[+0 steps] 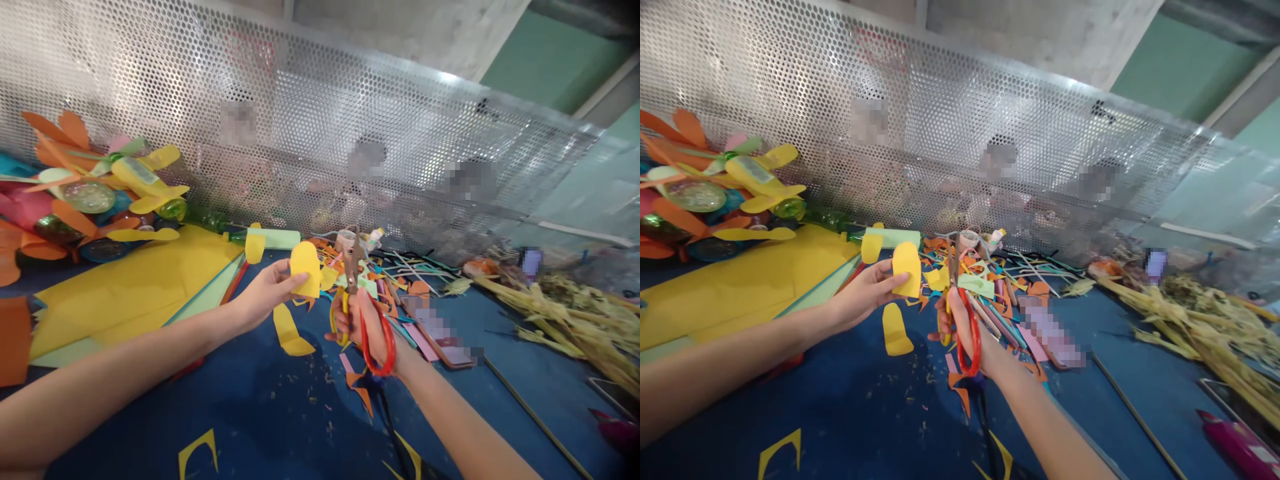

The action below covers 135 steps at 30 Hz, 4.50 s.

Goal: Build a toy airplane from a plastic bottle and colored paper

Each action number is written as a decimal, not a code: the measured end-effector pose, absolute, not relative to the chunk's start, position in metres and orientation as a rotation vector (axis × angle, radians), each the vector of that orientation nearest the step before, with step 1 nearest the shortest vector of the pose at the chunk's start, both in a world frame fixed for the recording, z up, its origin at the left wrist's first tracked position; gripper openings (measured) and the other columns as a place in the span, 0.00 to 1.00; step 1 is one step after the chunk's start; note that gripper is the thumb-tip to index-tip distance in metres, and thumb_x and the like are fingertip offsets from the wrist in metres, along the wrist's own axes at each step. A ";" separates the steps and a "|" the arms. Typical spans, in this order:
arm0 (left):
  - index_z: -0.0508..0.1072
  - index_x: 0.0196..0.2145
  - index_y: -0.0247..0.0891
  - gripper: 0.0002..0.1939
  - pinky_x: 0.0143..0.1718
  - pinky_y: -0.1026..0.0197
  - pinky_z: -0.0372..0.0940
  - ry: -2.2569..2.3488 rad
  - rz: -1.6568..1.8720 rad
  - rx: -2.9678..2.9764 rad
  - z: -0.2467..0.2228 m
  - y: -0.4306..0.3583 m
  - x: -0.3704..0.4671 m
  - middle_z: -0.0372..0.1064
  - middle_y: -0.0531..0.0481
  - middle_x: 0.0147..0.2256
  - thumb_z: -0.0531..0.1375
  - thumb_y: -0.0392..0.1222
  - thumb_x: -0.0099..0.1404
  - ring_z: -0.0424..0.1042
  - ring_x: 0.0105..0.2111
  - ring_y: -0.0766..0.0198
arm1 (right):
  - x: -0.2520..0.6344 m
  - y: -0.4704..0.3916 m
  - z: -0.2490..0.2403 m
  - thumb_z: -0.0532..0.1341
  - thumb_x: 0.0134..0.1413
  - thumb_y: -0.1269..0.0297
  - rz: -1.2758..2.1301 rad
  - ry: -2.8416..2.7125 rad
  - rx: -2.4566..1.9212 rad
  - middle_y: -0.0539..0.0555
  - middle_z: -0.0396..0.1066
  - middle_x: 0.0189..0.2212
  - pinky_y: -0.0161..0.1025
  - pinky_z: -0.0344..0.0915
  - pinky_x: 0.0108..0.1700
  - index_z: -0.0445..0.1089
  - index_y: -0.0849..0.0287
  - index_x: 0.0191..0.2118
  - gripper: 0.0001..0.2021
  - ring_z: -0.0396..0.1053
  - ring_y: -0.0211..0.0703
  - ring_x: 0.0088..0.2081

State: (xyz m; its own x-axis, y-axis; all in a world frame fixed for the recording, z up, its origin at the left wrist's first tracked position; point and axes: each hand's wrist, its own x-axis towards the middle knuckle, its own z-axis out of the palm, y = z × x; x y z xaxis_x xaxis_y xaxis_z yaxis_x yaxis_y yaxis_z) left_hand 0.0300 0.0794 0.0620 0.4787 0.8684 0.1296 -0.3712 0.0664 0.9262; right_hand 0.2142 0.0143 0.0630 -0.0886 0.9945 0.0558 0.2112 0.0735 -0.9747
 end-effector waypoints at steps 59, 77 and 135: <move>0.63 0.32 0.36 0.10 0.26 0.65 0.64 0.584 1.218 1.321 0.065 0.055 0.033 0.71 0.52 0.24 0.53 0.46 0.65 0.69 0.22 0.68 | 0.187 -0.013 0.054 0.42 0.60 0.50 0.539 -1.998 -1.460 0.50 0.61 0.22 0.36 0.64 0.28 0.56 0.57 0.29 0.18 0.63 0.40 0.24; 0.62 0.32 0.36 0.13 0.26 0.63 0.65 0.582 1.193 1.279 0.062 0.056 0.034 0.71 0.51 0.24 0.54 0.49 0.63 0.71 0.23 0.65 | 0.190 -0.011 0.037 0.40 0.60 0.46 0.697 -1.870 -1.518 0.46 0.54 0.16 0.32 0.59 0.22 0.52 0.57 0.22 0.23 0.59 0.35 0.17; 0.75 0.30 0.33 0.13 0.30 0.63 0.65 0.628 1.147 1.313 0.052 0.069 0.030 0.72 0.48 0.26 0.59 0.47 0.60 0.69 0.24 0.66 | 0.194 -0.003 0.051 0.36 0.58 0.43 0.407 -2.005 -1.542 0.53 0.62 0.18 0.37 0.58 0.27 0.56 0.57 0.21 0.27 0.62 0.42 0.23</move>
